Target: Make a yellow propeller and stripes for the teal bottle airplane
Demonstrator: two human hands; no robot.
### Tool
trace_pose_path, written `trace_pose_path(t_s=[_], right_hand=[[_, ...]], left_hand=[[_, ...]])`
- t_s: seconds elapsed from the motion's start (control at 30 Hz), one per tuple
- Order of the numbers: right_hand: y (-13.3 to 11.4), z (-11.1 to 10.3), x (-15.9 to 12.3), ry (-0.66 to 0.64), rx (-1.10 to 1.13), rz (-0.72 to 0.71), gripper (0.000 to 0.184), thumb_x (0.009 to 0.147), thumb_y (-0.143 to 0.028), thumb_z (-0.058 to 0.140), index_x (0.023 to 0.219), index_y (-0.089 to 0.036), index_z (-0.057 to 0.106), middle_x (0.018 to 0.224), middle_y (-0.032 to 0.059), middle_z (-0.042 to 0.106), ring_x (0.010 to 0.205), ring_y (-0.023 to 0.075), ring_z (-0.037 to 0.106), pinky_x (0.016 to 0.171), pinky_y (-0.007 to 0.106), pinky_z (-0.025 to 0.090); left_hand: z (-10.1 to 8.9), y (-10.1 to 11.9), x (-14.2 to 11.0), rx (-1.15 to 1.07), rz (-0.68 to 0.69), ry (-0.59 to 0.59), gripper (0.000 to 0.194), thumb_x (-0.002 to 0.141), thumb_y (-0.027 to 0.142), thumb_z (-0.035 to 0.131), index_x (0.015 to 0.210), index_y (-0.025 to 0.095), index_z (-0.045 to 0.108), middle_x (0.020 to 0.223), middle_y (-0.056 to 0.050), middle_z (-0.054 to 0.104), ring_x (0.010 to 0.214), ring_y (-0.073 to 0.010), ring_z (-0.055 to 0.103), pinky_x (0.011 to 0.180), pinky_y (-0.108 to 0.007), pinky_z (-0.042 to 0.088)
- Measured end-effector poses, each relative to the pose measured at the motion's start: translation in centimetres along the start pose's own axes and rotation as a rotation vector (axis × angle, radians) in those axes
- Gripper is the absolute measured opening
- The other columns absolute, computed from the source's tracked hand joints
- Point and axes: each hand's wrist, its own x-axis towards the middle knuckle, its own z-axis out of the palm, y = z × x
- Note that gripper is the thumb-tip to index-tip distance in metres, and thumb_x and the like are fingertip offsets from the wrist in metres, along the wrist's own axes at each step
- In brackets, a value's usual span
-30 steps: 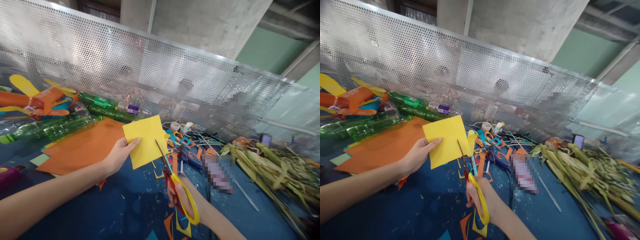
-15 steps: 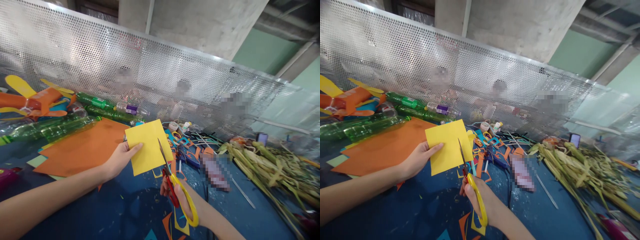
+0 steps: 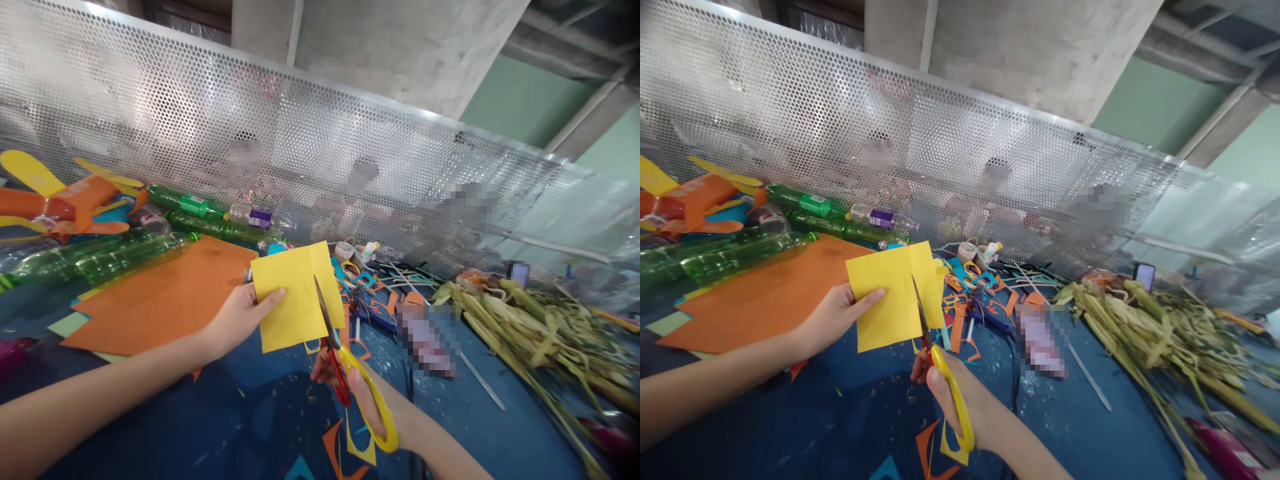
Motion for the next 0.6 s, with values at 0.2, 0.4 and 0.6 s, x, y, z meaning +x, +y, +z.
trace_pose_path(t_s=[0.2, 0.4, 0.6], right_hand=[[0.4, 0.1, 0.0, 0.011, -0.014, -0.033, 0.049, 0.089, -0.053, 0.028, 0.108, -0.016, 0.053, 0.107, 0.0133, 0.057, 0.096, 0.0238, 0.055, 0.087, 0.038, 0.044], [-0.3, 0.4, 0.4, -0.043, 0.187, 0.040, 0.055, 0.087, -0.058, 0.026, 0.104, -0.016, 0.057, 0.102, 0.0123, 0.059, 0.090, 0.0221, 0.056, 0.081, 0.035, 0.047], [-0.6, 0.2, 0.7, -0.069, 0.290, 0.122, 0.065, 0.081, -0.068, 0.025, 0.101, -0.015, 0.058, 0.095, 0.0118, 0.060, 0.085, 0.0207, 0.058, 0.080, 0.035, 0.047]], left_hand=[[0.4, 0.0, -0.3, 0.064, 0.014, 0.005, 0.031, 0.075, 0.041, 0.063, 0.096, 0.019, 0.066, 0.096, -0.006, 0.070, 0.086, -0.0250, 0.066, 0.070, -0.031, 0.054], [0.3, -0.1, -0.2, 0.011, 0.017, 0.051, 0.033, 0.076, 0.042, 0.061, 0.101, 0.021, 0.064, 0.097, -0.004, 0.069, 0.084, -0.0234, 0.066, 0.072, -0.031, 0.053], [-0.6, -0.5, 0.6, 0.133, 0.063, 0.146, 0.035, 0.077, 0.045, 0.058, 0.098, 0.017, 0.064, 0.096, -0.006, 0.069, 0.086, -0.0252, 0.064, 0.073, -0.033, 0.051]])
